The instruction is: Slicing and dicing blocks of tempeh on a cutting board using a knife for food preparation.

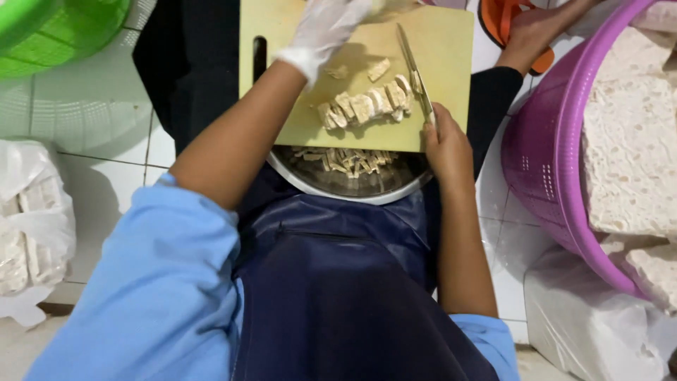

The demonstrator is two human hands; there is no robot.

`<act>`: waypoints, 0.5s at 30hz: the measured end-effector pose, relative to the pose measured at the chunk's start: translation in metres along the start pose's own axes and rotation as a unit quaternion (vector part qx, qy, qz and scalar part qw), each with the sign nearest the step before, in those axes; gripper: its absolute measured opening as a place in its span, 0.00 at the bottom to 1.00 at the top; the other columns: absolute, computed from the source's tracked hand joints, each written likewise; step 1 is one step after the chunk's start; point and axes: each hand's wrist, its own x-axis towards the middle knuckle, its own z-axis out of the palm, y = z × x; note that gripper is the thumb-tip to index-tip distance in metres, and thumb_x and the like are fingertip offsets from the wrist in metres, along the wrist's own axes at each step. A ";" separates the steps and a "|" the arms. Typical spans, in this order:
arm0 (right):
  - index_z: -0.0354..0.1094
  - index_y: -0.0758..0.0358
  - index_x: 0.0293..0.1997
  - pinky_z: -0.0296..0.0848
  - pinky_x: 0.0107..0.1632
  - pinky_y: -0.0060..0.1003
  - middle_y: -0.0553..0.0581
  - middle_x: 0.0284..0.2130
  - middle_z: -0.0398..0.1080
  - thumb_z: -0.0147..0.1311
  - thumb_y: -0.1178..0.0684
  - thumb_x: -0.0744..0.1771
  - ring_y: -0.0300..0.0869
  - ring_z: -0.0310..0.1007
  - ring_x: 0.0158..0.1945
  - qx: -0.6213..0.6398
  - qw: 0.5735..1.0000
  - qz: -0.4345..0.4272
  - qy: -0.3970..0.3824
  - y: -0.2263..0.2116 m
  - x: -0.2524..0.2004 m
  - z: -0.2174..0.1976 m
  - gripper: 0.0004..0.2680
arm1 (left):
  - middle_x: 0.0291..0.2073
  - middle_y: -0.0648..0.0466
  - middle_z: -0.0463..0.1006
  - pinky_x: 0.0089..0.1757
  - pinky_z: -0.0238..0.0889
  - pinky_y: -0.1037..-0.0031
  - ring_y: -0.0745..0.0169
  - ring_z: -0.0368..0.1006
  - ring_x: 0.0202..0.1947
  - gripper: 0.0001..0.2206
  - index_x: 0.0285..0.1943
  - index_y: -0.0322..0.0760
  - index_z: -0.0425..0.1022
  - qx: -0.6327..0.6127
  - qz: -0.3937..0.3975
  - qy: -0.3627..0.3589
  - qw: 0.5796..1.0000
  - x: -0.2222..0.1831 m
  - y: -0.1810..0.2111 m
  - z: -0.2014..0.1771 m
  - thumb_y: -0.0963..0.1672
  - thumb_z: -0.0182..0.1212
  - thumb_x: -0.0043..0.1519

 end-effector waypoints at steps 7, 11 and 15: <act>0.61 0.50 0.57 0.59 0.50 0.39 0.55 0.52 0.65 0.45 0.55 0.64 0.48 0.62 0.54 -0.050 0.987 -0.104 -0.108 -0.007 0.003 -0.019 0.15 | 0.36 0.54 0.68 0.31 0.67 0.82 0.66 0.67 0.33 0.08 0.40 0.42 0.60 -0.255 -0.088 -0.006 0.963 -0.097 0.000 0.002 0.48 0.45 0.59; 0.61 0.49 0.59 0.62 0.43 0.40 0.55 0.44 0.67 0.46 0.56 0.65 0.49 0.67 0.46 -0.091 0.979 -0.128 -0.128 -0.002 -0.030 -0.026 0.16 | 0.44 0.53 0.71 0.44 0.62 0.73 0.63 0.68 0.44 0.17 0.48 0.44 0.65 -0.263 -0.127 -0.040 0.956 -0.134 0.012 -0.002 0.52 0.47 0.56; 0.61 0.52 0.59 0.63 0.42 0.40 0.57 0.36 0.66 0.48 0.57 0.65 0.50 0.67 0.42 -0.107 0.971 -0.180 -0.114 0.015 -0.052 -0.024 0.15 | 0.45 0.54 0.72 0.46 0.62 0.76 0.65 0.69 0.46 0.18 0.49 0.43 0.67 -0.302 -0.146 -0.014 0.942 -0.145 0.008 -0.006 0.52 0.49 0.54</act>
